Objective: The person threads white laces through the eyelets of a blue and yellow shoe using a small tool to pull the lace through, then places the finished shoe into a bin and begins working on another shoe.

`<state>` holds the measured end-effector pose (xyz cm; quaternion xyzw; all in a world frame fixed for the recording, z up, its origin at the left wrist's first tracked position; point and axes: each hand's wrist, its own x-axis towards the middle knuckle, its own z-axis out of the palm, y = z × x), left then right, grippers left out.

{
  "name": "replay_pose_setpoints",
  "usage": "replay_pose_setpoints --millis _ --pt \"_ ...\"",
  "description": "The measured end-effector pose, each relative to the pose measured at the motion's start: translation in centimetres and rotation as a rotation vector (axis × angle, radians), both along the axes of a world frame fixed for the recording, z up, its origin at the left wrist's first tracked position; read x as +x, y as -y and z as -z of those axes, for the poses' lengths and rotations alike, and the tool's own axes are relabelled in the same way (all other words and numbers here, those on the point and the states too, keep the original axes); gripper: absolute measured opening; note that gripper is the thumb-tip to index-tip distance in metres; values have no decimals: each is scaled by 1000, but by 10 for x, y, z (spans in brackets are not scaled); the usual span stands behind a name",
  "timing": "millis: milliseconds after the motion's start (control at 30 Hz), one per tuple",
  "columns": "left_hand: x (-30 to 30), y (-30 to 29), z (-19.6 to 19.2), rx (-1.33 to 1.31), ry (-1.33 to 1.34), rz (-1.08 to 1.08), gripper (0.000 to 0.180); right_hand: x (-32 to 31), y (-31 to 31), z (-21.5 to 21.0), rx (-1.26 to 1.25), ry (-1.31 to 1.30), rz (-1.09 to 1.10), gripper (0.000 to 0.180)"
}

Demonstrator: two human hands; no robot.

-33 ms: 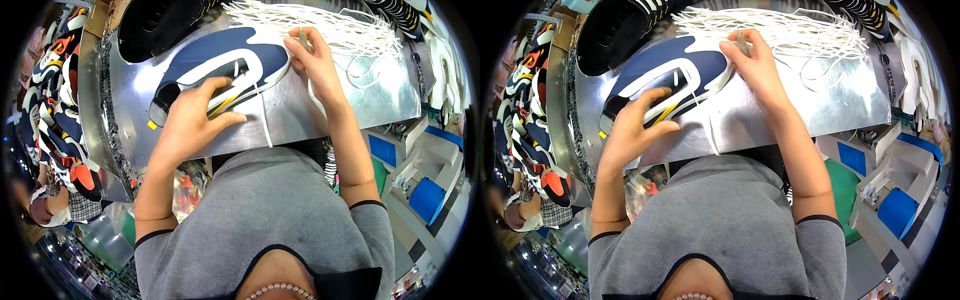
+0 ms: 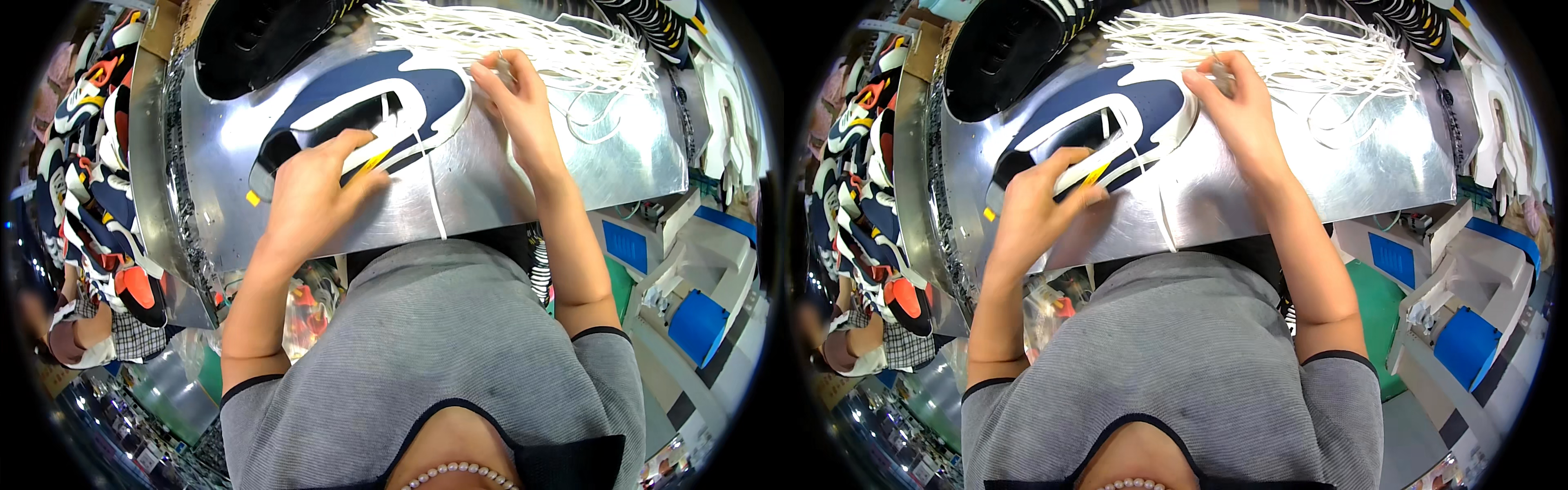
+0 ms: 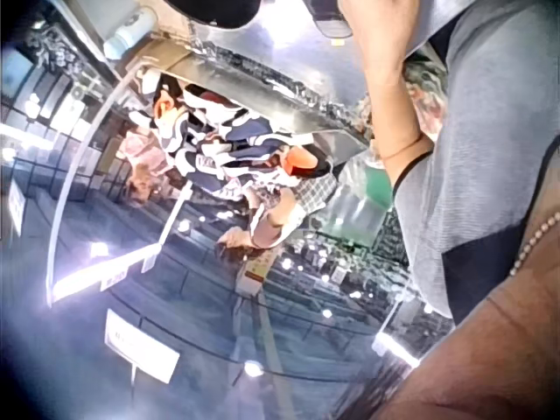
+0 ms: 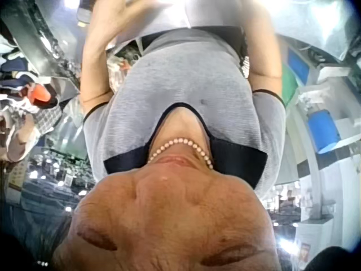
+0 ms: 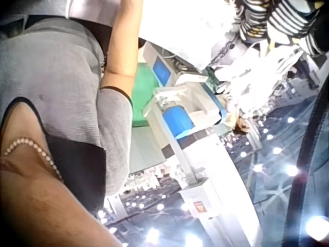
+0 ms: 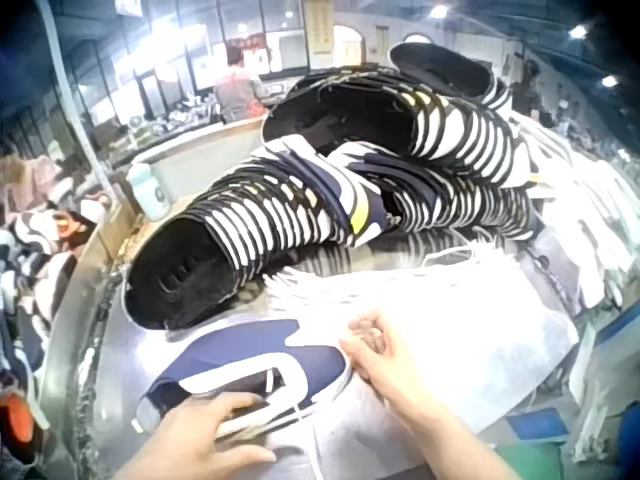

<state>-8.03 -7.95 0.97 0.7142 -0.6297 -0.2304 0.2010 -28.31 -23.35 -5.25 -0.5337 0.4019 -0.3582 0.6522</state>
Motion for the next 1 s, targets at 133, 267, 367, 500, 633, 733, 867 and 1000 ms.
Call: replay_pose_setpoints --millis 133,267,367,500,633,733,867,1000 --pt "-10 0 8 -204 110 -26 23 -5 -47 -7 -58 -148 -212 25" --pt "-19 3 -7 -415 218 30 22 7 -58 -11 -52 -171 -210 30" --pt "3 3 -21 -498 86 -137 21 -24 -74 -10 -193 -146 -398 25" --pt "29 7 -68 -626 -119 -276 25 -107 -117 -13 -189 -423 -688 13" --pt "17 8 -69 -550 -271 -168 26 -161 -145 -15 -133 -451 -521 12" --pt "1 2 -12 -262 25 26 24 -128 -129 -34 -119 -396 -422 13" --pt "-5 -4 16 45 -1 -41 30 -54 -90 -41 -146 -235 -253 13" --pt "-7 -3 8 -80 89 64 30 3 -50 -23 -201 -61 -189 17"
